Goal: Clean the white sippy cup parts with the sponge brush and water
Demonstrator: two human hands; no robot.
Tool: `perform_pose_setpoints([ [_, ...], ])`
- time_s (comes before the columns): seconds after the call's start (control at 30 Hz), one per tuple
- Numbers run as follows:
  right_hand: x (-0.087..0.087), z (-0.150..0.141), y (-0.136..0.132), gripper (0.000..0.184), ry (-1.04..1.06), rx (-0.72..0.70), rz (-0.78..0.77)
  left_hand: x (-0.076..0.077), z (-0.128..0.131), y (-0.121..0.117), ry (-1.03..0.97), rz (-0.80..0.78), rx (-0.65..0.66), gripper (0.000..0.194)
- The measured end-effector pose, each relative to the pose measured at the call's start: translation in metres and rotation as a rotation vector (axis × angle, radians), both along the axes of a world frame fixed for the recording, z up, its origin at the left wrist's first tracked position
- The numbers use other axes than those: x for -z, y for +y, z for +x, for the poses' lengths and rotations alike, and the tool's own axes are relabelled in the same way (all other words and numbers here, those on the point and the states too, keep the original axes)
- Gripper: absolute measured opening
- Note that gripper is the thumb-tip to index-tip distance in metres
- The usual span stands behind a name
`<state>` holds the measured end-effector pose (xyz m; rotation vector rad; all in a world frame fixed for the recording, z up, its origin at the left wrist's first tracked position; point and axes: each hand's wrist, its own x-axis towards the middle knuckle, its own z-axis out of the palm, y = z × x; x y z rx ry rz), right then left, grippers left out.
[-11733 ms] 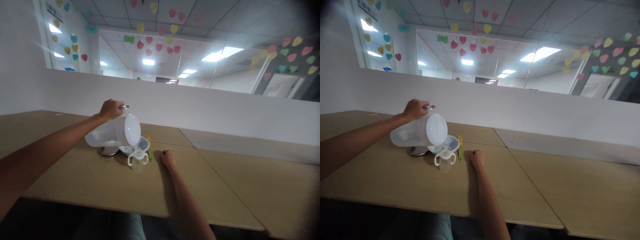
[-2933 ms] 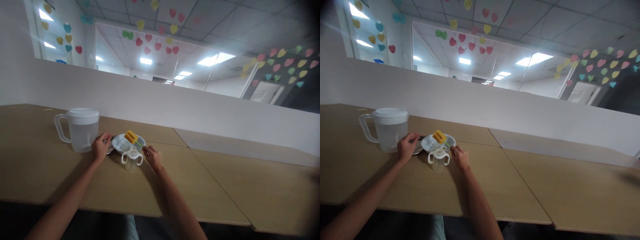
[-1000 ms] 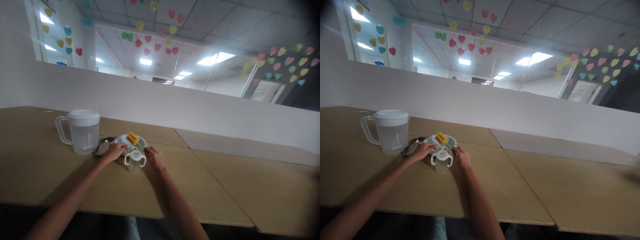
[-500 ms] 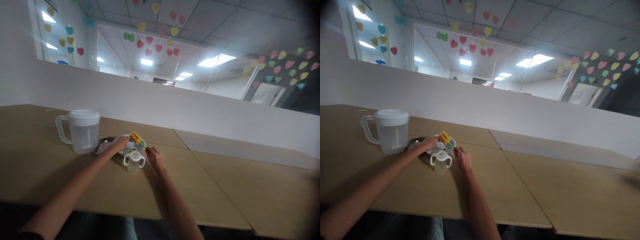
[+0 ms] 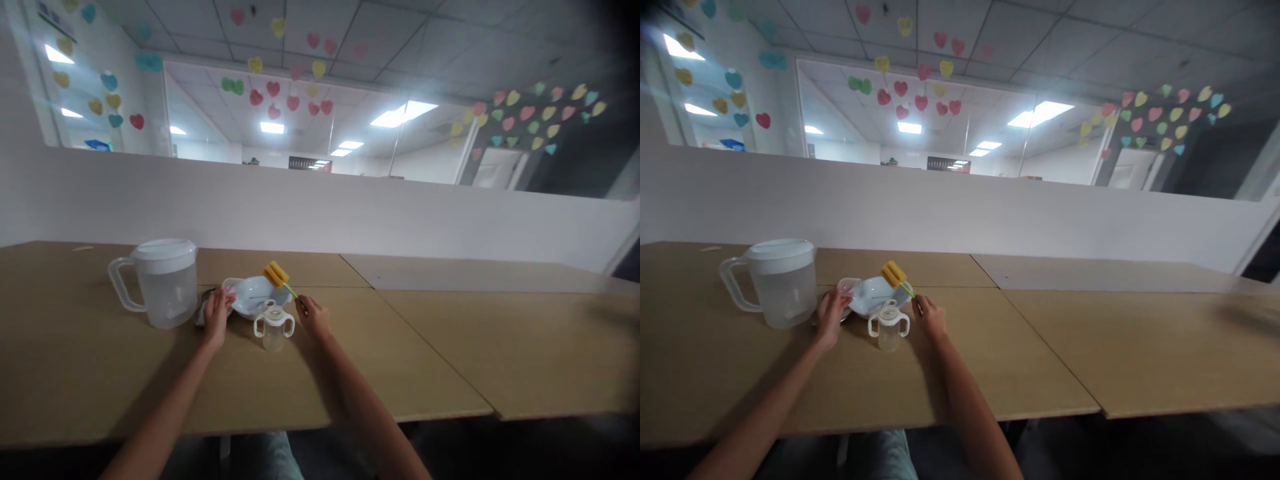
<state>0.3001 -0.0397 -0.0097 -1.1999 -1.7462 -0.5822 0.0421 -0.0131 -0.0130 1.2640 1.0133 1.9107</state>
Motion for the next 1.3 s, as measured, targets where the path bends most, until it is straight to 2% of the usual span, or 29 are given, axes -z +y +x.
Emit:
perform_pose_setpoints([
  [0.13, -0.001, -0.001, -0.008, 0.031, -0.077, -0.006, 0.006, 0.008, -0.001, 0.004, -0.077, -0.003, 0.112, 0.033],
  [0.33, 0.0, 0.001, -0.012, 0.025, -0.256, -0.037, 0.044, 0.004, 0.004, -0.003, -0.307, -0.062, 0.37, 0.038],
  [0.5, 0.0, 0.004, -0.01, 0.024, -0.385, -0.068, 0.099, -0.001, 0.004, -0.007, -0.419, -0.08, 0.454, 0.039],
  [0.73, 0.001, 0.008, -0.01, 0.023, -0.493, -0.112, 0.204, -0.008, 0.004, -0.013, -0.606, -0.123, 0.511, 0.025],
  [0.83, 0.0, 0.009, -0.011, 0.022, -0.508, -0.121, 0.216, -0.013, 0.003, -0.016, -0.613, -0.148, 0.565, 0.023],
  [1.1, -0.001, 0.01, -0.013, 0.024, -0.511, -0.134, 0.207, -0.015, 0.003, -0.021, -0.517, -0.142, 0.551, 0.032],
  [1.2, 0.0, 0.009, -0.01, 0.025, -0.468, -0.122, 0.177, -0.014, 0.002, -0.02, -0.498, -0.131, 0.462, 0.033],
  [1.3, 0.001, 0.01, -0.008, 0.028, -0.304, -0.049, 0.131, -0.015, 0.002, -0.019, -0.472, -0.083, 0.324, 0.035],
])
